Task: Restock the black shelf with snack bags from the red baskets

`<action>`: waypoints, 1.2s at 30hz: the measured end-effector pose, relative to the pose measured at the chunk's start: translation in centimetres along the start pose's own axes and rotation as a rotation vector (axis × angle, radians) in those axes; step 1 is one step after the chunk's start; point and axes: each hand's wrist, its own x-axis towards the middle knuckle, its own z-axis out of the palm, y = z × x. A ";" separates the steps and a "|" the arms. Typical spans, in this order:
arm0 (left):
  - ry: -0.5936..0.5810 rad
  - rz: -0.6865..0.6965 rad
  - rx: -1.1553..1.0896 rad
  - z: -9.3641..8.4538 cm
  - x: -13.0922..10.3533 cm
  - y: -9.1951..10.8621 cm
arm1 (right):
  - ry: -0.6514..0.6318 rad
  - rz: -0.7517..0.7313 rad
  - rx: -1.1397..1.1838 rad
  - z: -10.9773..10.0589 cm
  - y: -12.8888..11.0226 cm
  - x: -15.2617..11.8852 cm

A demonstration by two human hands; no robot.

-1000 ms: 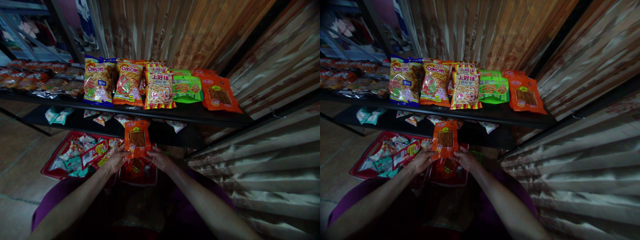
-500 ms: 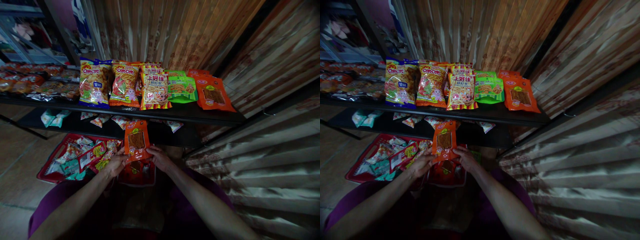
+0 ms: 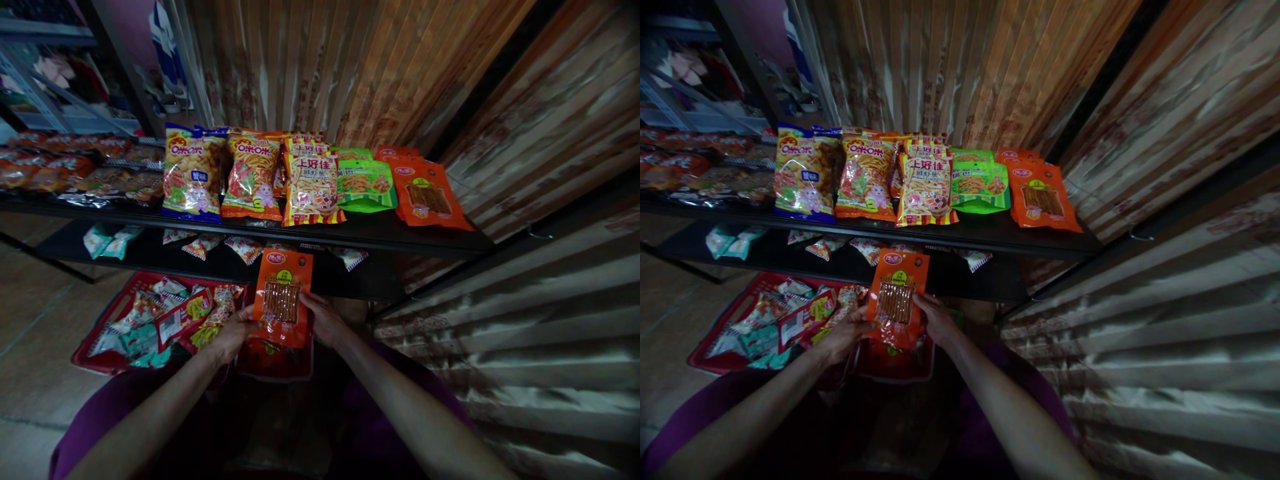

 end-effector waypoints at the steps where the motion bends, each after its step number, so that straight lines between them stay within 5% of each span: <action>1: 0.005 -0.012 0.002 0.1 -0.1 -0.2 | 0.020 0.005 0.012 -0.1 0.0 0.1; 5: 0.078 0.028 0.047 -0.1 0.0 -1.1 | 0.100 -0.008 0.076 -0.3 0.1 0.3; 10: 0.369 0.299 0.203 -0.7 0.9 -1.4 | 0.084 -0.132 -0.096 -0.2 0.2 0.5; 19: 0.027 0.172 -0.097 2.7 -0.5 -0.4 | -0.011 -0.536 -0.904 2.0 1.1 -0.8; 24: 0.054 0.150 -0.207 3.0 -0.1 -1.7 | -0.049 -0.576 -0.993 2.6 2.4 -1.4; 29: 0.255 0.119 -0.239 2.0 0.7 -2.1 | -0.170 -0.556 -1.013 2.9 2.2 -2.1; 34: 0.207 0.105 -0.247 0.1 1.1 -1.0 | 0.105 -0.640 -0.943 1.9 0.1 -1.5; 36: 0.198 0.096 -0.242 -0.4 1.1 -0.7 | 0.214 -0.549 -0.819 1.0 -0.4 -0.5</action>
